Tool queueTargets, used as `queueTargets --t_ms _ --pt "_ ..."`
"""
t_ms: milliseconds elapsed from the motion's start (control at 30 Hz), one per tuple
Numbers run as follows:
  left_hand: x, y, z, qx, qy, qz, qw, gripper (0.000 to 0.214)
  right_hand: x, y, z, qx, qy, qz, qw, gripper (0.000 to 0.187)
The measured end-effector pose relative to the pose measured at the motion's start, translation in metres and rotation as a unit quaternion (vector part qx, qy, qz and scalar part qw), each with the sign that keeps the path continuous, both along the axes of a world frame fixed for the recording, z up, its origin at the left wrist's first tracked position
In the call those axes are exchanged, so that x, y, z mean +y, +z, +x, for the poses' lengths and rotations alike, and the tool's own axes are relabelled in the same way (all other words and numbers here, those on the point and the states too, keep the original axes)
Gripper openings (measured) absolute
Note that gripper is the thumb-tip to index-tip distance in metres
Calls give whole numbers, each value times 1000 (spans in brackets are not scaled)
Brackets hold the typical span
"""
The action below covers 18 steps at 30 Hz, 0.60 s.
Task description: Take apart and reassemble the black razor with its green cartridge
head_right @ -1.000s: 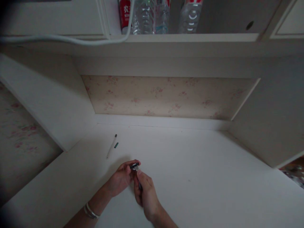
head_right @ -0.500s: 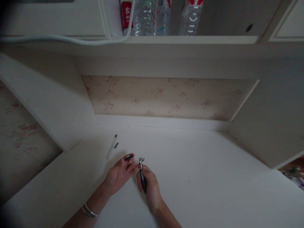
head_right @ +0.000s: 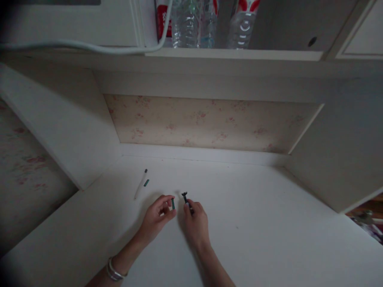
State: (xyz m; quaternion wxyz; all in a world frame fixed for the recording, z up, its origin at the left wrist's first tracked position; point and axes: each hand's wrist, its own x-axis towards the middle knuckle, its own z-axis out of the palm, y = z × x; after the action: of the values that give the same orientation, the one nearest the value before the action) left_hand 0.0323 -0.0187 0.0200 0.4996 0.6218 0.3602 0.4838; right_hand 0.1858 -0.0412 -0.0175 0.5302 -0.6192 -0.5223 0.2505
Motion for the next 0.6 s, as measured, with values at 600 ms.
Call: queueTargets --t_ms 600 --pt "-4 -11 4 113 137 124 976 40 3 5 3 -321 -44 -79 943 22"
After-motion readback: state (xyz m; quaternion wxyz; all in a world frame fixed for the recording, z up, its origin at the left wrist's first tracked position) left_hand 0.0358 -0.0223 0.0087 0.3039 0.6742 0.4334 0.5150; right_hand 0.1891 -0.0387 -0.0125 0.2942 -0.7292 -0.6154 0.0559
